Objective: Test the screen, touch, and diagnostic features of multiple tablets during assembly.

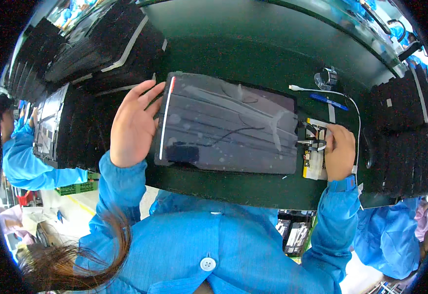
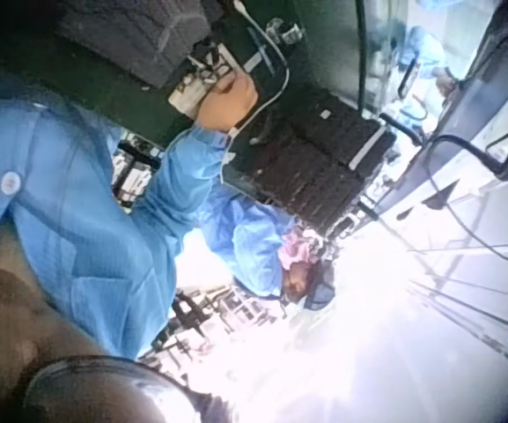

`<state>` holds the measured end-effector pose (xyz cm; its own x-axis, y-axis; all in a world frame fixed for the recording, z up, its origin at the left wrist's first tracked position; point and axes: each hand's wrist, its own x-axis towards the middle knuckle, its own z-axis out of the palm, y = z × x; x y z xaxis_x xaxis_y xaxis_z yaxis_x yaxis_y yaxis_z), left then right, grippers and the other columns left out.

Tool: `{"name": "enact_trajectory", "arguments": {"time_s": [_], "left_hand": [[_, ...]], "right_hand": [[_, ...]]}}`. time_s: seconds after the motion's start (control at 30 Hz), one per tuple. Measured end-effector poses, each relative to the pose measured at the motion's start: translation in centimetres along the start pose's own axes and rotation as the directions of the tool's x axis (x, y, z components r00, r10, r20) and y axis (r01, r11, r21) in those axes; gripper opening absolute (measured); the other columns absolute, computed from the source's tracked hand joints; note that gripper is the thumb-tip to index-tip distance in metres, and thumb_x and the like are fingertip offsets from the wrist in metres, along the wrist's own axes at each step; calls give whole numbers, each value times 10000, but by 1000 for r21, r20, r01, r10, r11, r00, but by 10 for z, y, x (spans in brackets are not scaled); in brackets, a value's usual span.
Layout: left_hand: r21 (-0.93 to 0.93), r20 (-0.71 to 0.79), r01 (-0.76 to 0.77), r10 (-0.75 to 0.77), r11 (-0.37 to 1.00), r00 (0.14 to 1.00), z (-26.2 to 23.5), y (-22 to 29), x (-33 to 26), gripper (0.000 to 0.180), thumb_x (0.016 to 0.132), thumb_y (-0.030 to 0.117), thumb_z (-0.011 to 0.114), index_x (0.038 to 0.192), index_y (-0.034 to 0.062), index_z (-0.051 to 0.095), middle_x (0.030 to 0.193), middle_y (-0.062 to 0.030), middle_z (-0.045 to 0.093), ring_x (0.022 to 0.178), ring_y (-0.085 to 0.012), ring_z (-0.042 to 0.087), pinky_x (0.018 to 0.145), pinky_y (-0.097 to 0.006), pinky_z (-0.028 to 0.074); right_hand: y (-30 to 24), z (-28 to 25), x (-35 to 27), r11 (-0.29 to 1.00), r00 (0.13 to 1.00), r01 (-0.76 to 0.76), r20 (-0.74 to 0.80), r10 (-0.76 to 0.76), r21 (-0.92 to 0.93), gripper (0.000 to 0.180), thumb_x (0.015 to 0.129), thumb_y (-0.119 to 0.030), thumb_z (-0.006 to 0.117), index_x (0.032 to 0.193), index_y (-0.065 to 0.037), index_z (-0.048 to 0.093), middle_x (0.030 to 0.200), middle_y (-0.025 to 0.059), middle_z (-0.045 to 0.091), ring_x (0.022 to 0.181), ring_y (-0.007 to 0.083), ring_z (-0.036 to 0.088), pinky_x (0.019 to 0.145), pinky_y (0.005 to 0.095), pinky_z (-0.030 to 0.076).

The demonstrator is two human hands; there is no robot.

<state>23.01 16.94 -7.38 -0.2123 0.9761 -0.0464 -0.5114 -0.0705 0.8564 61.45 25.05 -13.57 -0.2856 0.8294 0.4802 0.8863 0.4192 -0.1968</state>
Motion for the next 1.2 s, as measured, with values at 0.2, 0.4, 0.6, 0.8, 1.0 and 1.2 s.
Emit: {"name": "enact_trajectory", "arguments": {"time_s": [0.2, 0.4, 0.6, 0.8, 1.0, 1.2], "left_hand": [[48, -58, 171, -168, 984, 984, -1, -13, 62, 484, 914, 355, 407, 1199, -32, 459, 1239, -181, 478, 1064, -254, 501, 910, -359, 413], [27, -137, 537, -529, 843, 838, 7, -15, 71, 413, 943, 369, 387, 1017, 15, 586, 915, -120, 655, 797, -244, 627, 814, -351, 477], [2, -103, 509, -506, 861, 856, 2, -27, 72, 414, 930, 391, 434, 961, 12, 598, 944, -125, 658, 800, -248, 633, 777, -358, 496], [-24, -18, 462, -462, 887, 887, -4, -35, 73, 464, 913, 473, 442, 1020, 44, 583, 1022, -105, 635, 874, -239, 602, 800, -362, 471], [79, -38, 373, -371, 924, 928, -17, -49, 81, 482, 906, 475, 455, 1158, 71, 534, 1187, -68, 534, 1058, -170, 462, 927, -279, 336], [-50, -25, 360, -362, 932, 932, -17, -51, 82, 421, 904, 418, 483, 1131, 71, 552, 1089, -63, 588, 964, -177, 530, 866, -290, 402]], "right_hand": [[-31, -28, -13, 918, 936, -320, -75, 345, 233, 178, 818, -4, 529, 979, -17, 602, 1024, 123, 608, 962, 263, 560, 836, 350, 433], [-135, -39, -28, 992, 987, 49, 147, -66, 114, 513, 789, -359, 641, 1146, -31, 472, 1248, 174, 473, 1235, 374, 318, 1042, 531, 143], [-164, -19, -24, 975, 945, 182, 253, -209, 126, 618, 757, -459, 644, 1166, -34, 457, 1338, 165, 403, 1289, 375, 257, 1054, 576, 42], [-183, -19, -12, 919, 893, 286, 273, -358, 272, 436, 747, -424, 660, 946, -51, 552, 1307, 108, 471, 1297, 362, 271, 1058, 578, 37], [-193, -15, -8, 832, 804, 428, 271, -529, 353, 335, 686, -348, 712, 826, -79, 570, 1219, 63, 552, 1258, 333, 355, 1057, 592, 79], [-200, -16, -3, 844, 786, 423, 329, -523, 330, 362, 688, -385, 704, 824, -75, 574, 1205, 62, 558, 1264, 337, 350, 1054, 599, 63]]}}
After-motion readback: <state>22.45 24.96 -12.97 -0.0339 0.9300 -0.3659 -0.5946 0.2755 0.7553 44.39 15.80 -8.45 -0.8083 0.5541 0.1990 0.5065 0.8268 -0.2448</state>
